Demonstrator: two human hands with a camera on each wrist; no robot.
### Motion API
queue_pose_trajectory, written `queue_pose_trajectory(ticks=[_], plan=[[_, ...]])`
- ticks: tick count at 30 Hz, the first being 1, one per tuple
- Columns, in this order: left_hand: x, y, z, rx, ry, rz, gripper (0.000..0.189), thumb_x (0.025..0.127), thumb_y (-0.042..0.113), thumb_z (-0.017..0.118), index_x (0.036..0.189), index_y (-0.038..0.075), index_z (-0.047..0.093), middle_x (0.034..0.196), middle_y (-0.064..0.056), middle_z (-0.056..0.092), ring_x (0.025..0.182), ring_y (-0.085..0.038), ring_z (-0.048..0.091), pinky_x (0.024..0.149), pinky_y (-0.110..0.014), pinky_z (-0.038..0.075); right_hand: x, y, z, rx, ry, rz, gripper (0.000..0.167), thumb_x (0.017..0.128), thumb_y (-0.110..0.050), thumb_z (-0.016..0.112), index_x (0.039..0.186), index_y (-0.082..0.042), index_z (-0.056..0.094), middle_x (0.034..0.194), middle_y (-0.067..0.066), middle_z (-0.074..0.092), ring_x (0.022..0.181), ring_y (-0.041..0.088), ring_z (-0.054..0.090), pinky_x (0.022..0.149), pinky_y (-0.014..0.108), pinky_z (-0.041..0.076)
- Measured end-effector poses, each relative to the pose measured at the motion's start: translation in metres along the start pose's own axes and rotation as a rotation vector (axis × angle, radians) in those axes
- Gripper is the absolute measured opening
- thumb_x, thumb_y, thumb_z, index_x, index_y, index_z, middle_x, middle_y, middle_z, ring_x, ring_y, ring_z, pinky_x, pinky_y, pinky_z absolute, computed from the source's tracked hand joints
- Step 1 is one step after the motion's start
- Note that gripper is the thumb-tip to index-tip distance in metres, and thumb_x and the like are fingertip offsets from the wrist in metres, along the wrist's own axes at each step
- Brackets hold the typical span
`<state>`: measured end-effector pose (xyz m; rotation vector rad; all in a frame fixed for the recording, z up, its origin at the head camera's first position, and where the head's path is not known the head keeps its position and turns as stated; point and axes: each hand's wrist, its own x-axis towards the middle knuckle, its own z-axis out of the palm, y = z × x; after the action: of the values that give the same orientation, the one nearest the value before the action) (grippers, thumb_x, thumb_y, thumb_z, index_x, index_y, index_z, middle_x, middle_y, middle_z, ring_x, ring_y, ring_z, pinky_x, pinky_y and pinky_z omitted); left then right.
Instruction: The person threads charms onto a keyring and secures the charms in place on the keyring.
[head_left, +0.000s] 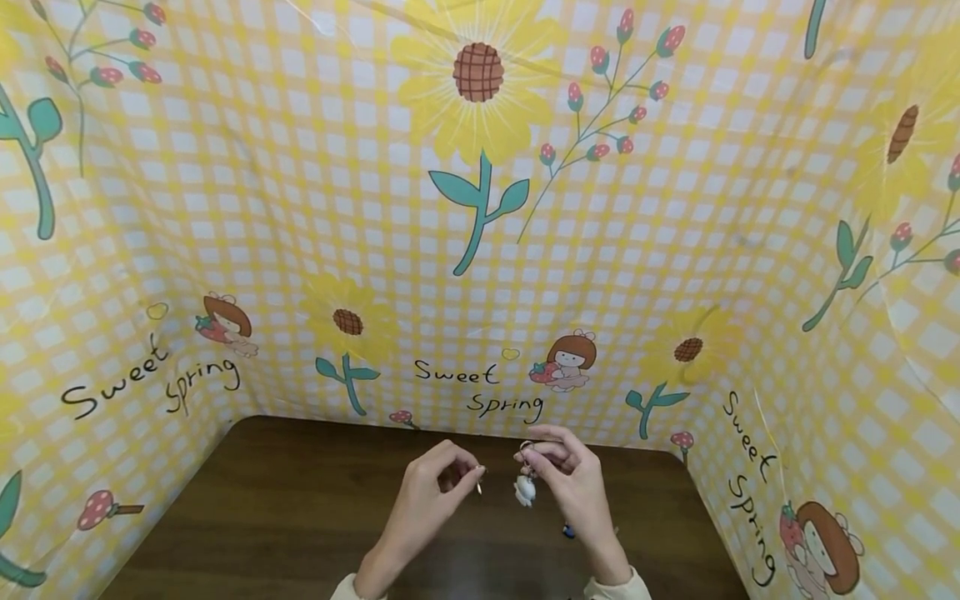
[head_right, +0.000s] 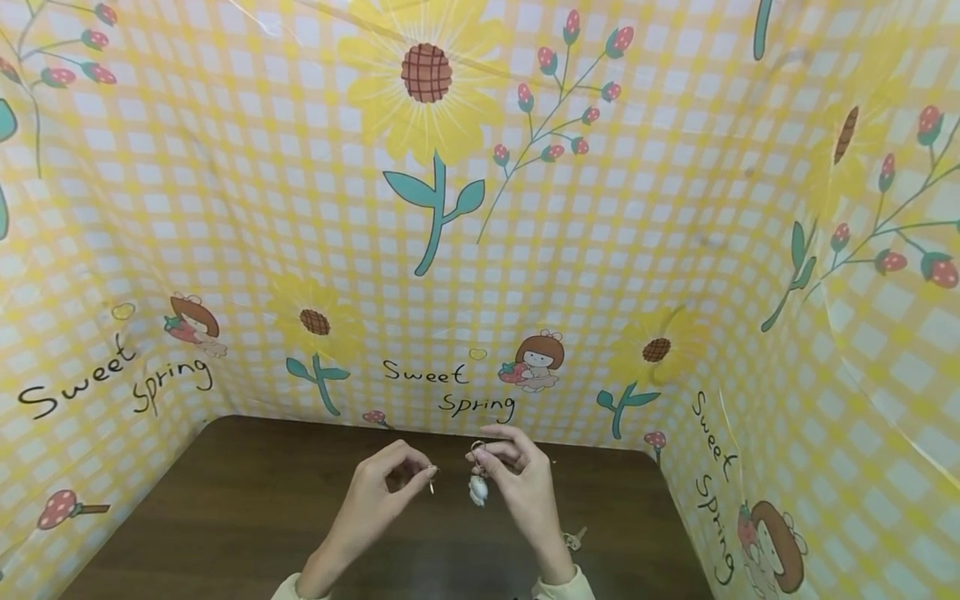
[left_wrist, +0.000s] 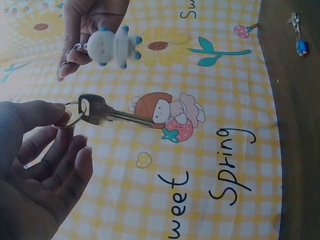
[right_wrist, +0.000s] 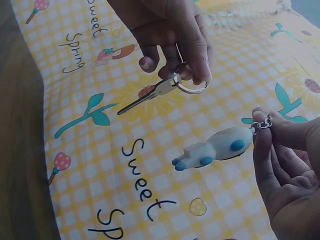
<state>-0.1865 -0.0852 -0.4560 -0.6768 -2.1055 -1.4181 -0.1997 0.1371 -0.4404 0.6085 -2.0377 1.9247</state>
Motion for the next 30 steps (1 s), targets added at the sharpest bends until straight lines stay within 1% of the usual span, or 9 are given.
queue_pose_trajectory(ticks=[2, 7, 10, 15, 19, 24, 28, 30], plan=[[0.002, 0.003, -0.001, -0.018, 0.001, -0.008, 0.016, 0.095, 0.008, 0.081, 0.091, 0.022, 0.072, 0.082, 0.016, 0.059, 0.066, -0.003, 0.054, 0.056, -0.022, 0.050, 0.001, -0.004, 0.000, 0.011, 0.008, 0.000, 0.024, 0.099, 0.001, 0.072, 0.122, 0.006, 0.068, 0.096, 0.019, 0.078, 0.081, 0.019, 0.076, 0.074, 0.029, 0.063], [0.004, 0.009, -0.002, -0.044, 0.008, -0.002, 0.016, 0.095, 0.007, 0.081, 0.092, 0.021, 0.072, 0.080, 0.013, 0.058, 0.065, -0.003, 0.054, 0.055, -0.023, 0.051, 0.002, -0.011, 0.000, 0.008, 0.008, -0.019, 0.009, 0.100, 0.000, 0.071, 0.107, 0.006, 0.071, 0.092, 0.014, 0.078, 0.077, 0.019, 0.075, 0.071, 0.028, 0.062], [0.004, 0.011, -0.003, -0.049, 0.008, 0.000, 0.016, 0.095, 0.007, 0.080, 0.092, 0.020, 0.072, 0.078, 0.012, 0.058, 0.065, -0.003, 0.054, 0.055, -0.024, 0.052, 0.000, -0.014, 0.001, 0.011, -0.009, -0.030, 0.006, 0.101, 0.000, 0.070, 0.101, 0.006, 0.071, 0.090, 0.011, 0.077, 0.076, 0.018, 0.074, 0.071, 0.028, 0.062], [0.003, 0.014, -0.005, -0.075, -0.006, -0.020, 0.013, 0.097, 0.008, 0.079, 0.094, 0.019, 0.073, 0.078, 0.012, 0.062, 0.066, -0.004, 0.056, 0.057, -0.024, 0.052, -0.002, -0.020, 0.003, -0.002, -0.021, -0.031, 0.006, 0.101, -0.001, 0.070, 0.100, 0.005, 0.071, 0.092, 0.008, 0.076, 0.080, 0.014, 0.072, 0.072, 0.026, 0.061], [0.003, 0.019, -0.006, -0.109, -0.032, -0.073, 0.009, 0.098, 0.010, 0.078, 0.095, 0.018, 0.074, 0.081, 0.011, 0.064, 0.069, -0.006, 0.059, 0.061, -0.024, 0.053, -0.003, -0.022, 0.004, -0.016, -0.022, 0.001, 0.008, 0.100, -0.003, 0.072, 0.100, 0.005, 0.071, 0.092, 0.003, 0.075, 0.082, 0.011, 0.069, 0.072, 0.027, 0.060], [0.004, 0.022, -0.006, -0.136, -0.056, -0.127, 0.009, 0.098, 0.010, 0.078, 0.096, 0.018, 0.075, 0.083, 0.010, 0.067, 0.071, -0.007, 0.061, 0.063, -0.024, 0.055, -0.004, -0.021, 0.005, -0.010, -0.075, -0.001, 0.006, 0.102, -0.003, 0.070, 0.101, 0.002, 0.072, 0.093, 0.008, 0.074, 0.083, 0.012, 0.069, 0.072, 0.028, 0.060], [0.004, 0.023, -0.006, -0.161, -0.083, -0.151, 0.012, 0.098, 0.007, 0.077, 0.097, 0.018, 0.075, 0.085, 0.007, 0.069, 0.072, -0.007, 0.063, 0.064, -0.024, 0.056, -0.004, -0.020, 0.006, -0.009, -0.115, -0.016, 0.006, 0.103, -0.004, 0.069, 0.102, 0.001, 0.072, 0.102, 0.013, 0.074, 0.084, 0.012, 0.070, 0.070, 0.028, 0.060], [0.003, 0.023, -0.006, -0.178, -0.096, -0.148, 0.013, 0.098, 0.005, 0.076, 0.098, 0.018, 0.075, 0.086, 0.005, 0.070, 0.073, -0.007, 0.063, 0.065, -0.025, 0.057, -0.004, -0.020, 0.007, -0.011, -0.130, -0.009, 0.007, 0.103, -0.005, 0.069, 0.101, 0.000, 0.072, 0.108, 0.013, 0.075, 0.085, 0.012, 0.070, 0.070, 0.028, 0.060]])
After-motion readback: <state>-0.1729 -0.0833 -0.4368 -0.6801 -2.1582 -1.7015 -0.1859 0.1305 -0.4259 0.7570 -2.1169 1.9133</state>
